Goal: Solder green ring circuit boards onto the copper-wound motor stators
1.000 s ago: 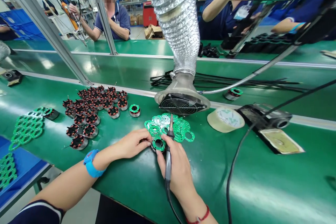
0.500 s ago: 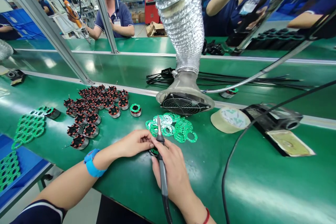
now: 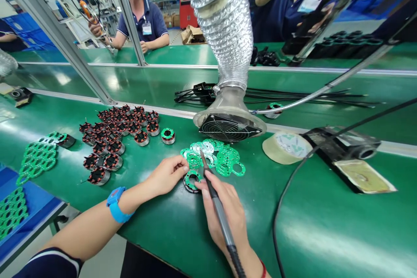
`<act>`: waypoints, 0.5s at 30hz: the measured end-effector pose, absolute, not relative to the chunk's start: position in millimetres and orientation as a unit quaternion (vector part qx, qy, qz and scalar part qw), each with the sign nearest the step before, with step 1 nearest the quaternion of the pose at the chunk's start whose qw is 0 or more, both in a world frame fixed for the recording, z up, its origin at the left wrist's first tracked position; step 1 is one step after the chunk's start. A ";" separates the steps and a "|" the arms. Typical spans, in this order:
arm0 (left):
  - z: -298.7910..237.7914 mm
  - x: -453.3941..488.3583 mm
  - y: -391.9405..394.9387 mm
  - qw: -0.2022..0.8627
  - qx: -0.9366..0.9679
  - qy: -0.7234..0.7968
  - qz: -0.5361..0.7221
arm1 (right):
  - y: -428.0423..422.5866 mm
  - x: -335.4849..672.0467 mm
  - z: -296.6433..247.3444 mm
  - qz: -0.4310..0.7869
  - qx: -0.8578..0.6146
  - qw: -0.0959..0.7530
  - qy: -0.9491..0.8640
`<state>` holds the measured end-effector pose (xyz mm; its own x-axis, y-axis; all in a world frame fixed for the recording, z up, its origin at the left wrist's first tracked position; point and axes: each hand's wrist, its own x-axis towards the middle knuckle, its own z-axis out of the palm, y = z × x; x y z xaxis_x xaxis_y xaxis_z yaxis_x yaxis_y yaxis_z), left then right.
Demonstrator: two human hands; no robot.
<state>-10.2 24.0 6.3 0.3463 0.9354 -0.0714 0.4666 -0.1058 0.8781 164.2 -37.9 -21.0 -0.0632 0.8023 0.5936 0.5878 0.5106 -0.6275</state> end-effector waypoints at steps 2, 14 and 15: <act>9.4 -9.9 24.3 0.404 0.715 0.512 0.252 | -40.6 167.6 -21.4 0.125 -0.505 0.501 -0.691; 15.8 -10.7 27.5 0.374 0.743 0.512 0.216 | -50.9 176.3 -19.9 0.176 -0.484 0.557 -0.651; 15.8 -10.2 27.4 0.370 0.744 0.513 0.216 | -51.2 176.7 -20.4 0.174 -0.484 0.556 -0.653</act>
<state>-10.2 27.4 15.8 0.3805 0.9230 -0.0577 0.6028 -0.2002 0.7724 176.7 -51.2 -20.4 0.0862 0.8261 0.5569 0.4387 0.4704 -0.7657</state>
